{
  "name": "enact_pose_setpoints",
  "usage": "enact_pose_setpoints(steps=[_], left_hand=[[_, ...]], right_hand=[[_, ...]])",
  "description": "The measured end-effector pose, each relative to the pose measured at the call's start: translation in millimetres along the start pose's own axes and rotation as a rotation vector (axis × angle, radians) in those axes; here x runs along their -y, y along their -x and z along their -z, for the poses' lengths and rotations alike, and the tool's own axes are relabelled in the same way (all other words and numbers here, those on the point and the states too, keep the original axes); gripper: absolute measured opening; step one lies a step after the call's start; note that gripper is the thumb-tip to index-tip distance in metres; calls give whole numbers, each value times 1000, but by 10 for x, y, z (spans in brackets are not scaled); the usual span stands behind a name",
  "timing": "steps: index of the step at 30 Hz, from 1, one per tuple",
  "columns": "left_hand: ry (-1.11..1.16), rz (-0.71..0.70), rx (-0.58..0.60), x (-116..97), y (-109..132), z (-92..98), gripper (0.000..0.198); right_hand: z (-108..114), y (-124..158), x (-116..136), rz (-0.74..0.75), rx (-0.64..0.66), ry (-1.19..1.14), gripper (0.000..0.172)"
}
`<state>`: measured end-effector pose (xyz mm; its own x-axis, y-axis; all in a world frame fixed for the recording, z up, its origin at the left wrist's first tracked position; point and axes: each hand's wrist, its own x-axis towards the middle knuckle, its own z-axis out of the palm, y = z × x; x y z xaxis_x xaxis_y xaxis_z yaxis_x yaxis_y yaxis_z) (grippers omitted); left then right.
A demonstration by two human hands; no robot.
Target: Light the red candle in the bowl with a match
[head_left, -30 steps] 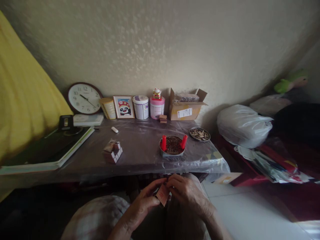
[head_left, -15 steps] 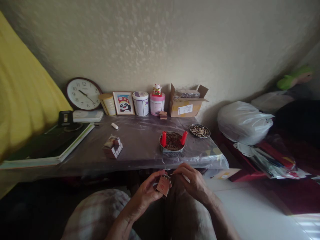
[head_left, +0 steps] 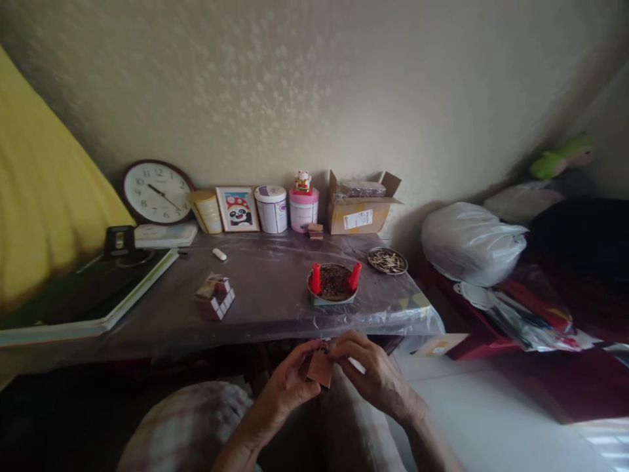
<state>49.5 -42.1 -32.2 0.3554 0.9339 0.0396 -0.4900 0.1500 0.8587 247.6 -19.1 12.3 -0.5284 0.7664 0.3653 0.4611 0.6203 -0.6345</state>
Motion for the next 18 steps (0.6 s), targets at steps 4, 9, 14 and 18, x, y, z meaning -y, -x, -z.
enact_pose_setpoints(steps=[4, 9, 14, 18], left_hand=[[19, 5, -13, -16, 9, -29, 55], [19, 28, -9, -31, 20, -65, 56], [1, 16, 0, -28, 9, -77, 58], [-7, 7, 0, 9, -9, -65, 61]], right_hand=[[-5, -5, -29, -3, -82, -150, 12], [-59, 3, -45, -143, -186, -339, 14], [-156, 7, -84, -252, -336, -579, 22], [-166, -4, -138, -383, -444, -813, 25]])
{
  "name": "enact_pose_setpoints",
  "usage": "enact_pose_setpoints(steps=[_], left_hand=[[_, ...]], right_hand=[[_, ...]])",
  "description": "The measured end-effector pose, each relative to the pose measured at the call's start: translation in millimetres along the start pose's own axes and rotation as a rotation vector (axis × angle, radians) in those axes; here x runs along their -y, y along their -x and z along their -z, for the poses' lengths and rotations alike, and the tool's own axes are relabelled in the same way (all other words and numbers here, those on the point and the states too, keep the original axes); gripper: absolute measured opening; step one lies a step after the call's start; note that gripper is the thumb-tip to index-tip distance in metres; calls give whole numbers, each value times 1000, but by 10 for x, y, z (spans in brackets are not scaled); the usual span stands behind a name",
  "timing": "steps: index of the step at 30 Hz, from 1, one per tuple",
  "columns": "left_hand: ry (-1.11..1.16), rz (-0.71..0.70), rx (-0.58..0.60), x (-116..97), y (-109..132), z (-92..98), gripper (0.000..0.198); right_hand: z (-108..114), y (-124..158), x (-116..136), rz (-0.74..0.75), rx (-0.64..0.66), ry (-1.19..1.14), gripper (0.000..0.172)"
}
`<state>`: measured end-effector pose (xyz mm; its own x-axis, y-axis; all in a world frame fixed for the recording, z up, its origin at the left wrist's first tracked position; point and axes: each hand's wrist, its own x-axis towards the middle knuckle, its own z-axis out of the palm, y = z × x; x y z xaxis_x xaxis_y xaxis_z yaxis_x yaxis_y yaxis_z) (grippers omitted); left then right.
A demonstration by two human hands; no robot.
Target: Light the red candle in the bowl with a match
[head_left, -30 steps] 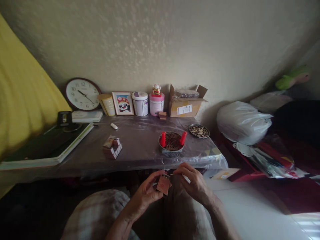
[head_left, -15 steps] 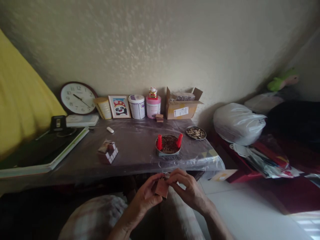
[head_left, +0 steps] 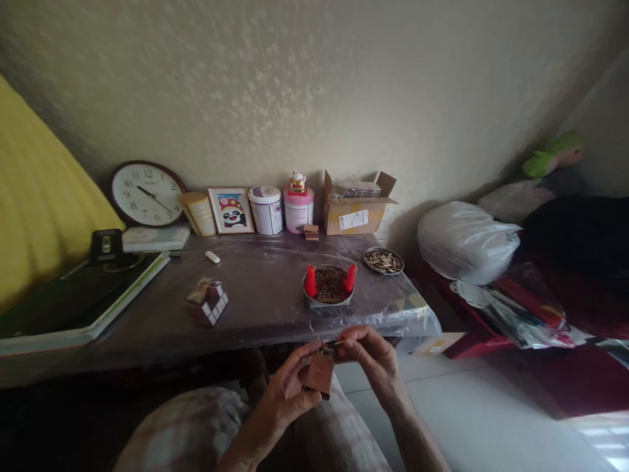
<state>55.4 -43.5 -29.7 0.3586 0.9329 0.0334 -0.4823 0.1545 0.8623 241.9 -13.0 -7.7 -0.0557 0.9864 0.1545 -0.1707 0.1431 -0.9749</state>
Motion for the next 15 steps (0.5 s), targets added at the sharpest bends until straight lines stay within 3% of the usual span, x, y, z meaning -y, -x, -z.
enact_pose_setpoints(steps=[4, 10, 12, 15], left_hand=[[3, -23, -25, 10, -7, -28, 60], [-25, -65, -64, -44, -15, -93, 56], [-37, -82, -83, -61, -20, -93, 53], [-37, -82, -107, -82, -25, -89, 50]], right_hand=[[17, 8, -27, -31, -73, -37, 27], [-65, 119, -5, 276, 99, 454, 27], [-88, 142, 9, 365, 143, 526, 34], [-93, 160, 7, 381, 180, 552, 45]])
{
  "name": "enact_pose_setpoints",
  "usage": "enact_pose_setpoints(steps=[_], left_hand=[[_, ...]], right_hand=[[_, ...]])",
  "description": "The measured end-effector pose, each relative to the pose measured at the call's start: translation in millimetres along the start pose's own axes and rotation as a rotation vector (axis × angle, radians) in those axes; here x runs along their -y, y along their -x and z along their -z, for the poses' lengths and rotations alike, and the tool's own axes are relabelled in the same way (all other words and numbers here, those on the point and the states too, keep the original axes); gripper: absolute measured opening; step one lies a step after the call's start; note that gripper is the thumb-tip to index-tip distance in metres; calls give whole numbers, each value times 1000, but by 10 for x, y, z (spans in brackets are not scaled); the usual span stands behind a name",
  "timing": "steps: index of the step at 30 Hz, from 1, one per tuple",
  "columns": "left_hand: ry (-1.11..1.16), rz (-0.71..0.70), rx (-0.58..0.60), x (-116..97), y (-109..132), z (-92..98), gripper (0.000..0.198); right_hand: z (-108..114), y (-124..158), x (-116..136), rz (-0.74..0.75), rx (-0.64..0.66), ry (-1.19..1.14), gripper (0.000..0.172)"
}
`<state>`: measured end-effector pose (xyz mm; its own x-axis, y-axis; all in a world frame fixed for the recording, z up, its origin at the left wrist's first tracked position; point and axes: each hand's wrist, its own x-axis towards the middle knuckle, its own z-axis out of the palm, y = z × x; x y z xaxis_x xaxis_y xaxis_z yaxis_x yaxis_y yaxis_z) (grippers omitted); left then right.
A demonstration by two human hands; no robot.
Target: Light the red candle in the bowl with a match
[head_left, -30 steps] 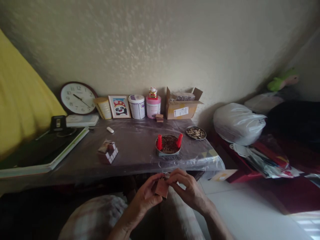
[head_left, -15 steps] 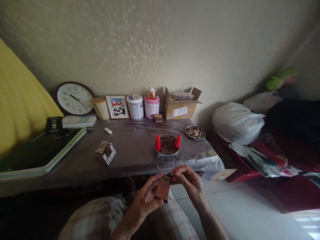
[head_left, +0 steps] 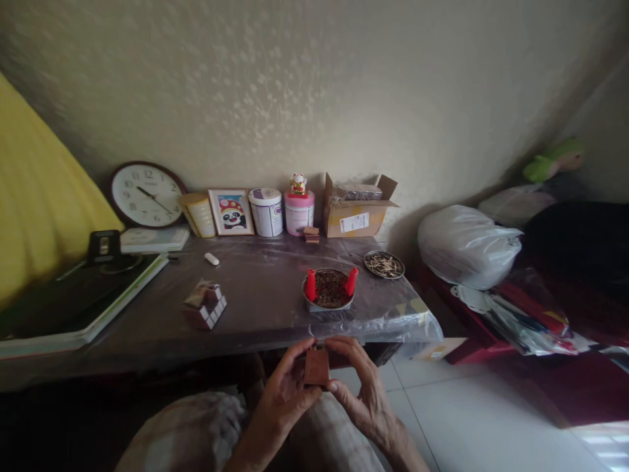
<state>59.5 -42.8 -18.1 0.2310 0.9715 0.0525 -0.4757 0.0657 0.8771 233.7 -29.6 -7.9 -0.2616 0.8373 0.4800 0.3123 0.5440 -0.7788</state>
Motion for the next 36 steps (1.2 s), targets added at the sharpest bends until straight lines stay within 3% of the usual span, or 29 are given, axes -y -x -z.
enact_pose_setpoints(steps=[4, 19, 29, 36], left_hand=[[0, 3, -41, -13, -3, -10, 49], [-4, -10, -5, 22, -5, -26, 49], [-44, 20, -54, 61, -11, -65, 47], [-53, 0, 1, 6, -18, -61, 38]], right_hand=[[-6, 18, -27, 4, 29, 13, 54], [19, 27, -66, 8, 38, 30, 53], [8, 34, -83, 41, 6, 30, 40], [19, 31, -56, 38, -7, 6, 36]])
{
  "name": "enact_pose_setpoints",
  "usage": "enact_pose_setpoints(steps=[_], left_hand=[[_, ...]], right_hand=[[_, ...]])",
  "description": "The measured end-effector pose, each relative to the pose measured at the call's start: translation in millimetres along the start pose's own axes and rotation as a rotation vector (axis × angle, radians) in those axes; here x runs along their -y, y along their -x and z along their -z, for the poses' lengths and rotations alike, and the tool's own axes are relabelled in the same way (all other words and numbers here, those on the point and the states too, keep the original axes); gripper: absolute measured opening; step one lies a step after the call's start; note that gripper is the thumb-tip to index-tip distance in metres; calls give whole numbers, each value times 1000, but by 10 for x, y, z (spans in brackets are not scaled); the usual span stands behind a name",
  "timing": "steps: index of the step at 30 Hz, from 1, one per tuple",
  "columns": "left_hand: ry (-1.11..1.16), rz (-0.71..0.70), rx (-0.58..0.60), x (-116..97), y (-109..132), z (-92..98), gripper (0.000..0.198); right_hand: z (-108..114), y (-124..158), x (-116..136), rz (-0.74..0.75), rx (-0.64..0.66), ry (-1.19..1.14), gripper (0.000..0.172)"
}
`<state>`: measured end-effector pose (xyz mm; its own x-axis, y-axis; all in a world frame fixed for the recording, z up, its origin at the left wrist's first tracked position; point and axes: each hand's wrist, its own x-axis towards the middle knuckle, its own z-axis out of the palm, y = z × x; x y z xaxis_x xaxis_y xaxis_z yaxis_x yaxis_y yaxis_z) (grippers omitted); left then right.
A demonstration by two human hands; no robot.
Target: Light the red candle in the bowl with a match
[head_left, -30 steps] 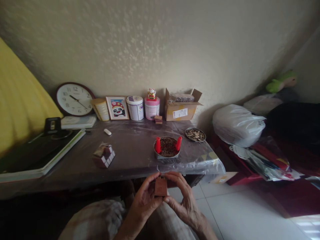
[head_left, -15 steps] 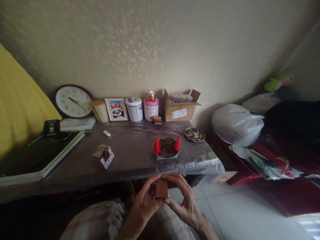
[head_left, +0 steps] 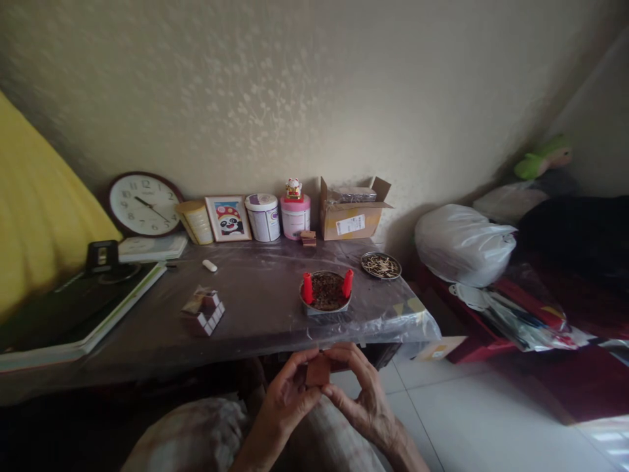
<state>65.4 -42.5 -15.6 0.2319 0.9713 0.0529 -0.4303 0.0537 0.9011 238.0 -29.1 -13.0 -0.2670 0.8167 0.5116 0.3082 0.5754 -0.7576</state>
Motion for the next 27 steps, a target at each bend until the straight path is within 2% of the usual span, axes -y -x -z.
enact_pose_setpoints(steps=[5, 9, 12, 16, 19, 22, 27], left_hand=[[-1, 27, 2, 13, 3, 13, 33], [42, 33, -90, 77, -12, 20, 36], [116, 32, -109, 91, -36, 13, 34], [210, 20, -112, 68, -82, -18, 28], [275, 31, -113, 67, -104, -43, 27], [307, 35, -111, 85, -110, -67, 27], [308, 20, -125, 82, -116, -127, 22]], right_hand=[[4, 20, -3, -37, -22, -53, 36], [9, 34, -43, -188, -44, -314, 33], [25, 28, -102, -344, -167, -556, 23], [59, 0, -167, -449, -327, -639, 11], [86, -31, -152, -393, -375, -598, 7], [103, -60, -84, -234, -421, -443, 4], [91, -71, 33, -6, -412, -93, 16]])
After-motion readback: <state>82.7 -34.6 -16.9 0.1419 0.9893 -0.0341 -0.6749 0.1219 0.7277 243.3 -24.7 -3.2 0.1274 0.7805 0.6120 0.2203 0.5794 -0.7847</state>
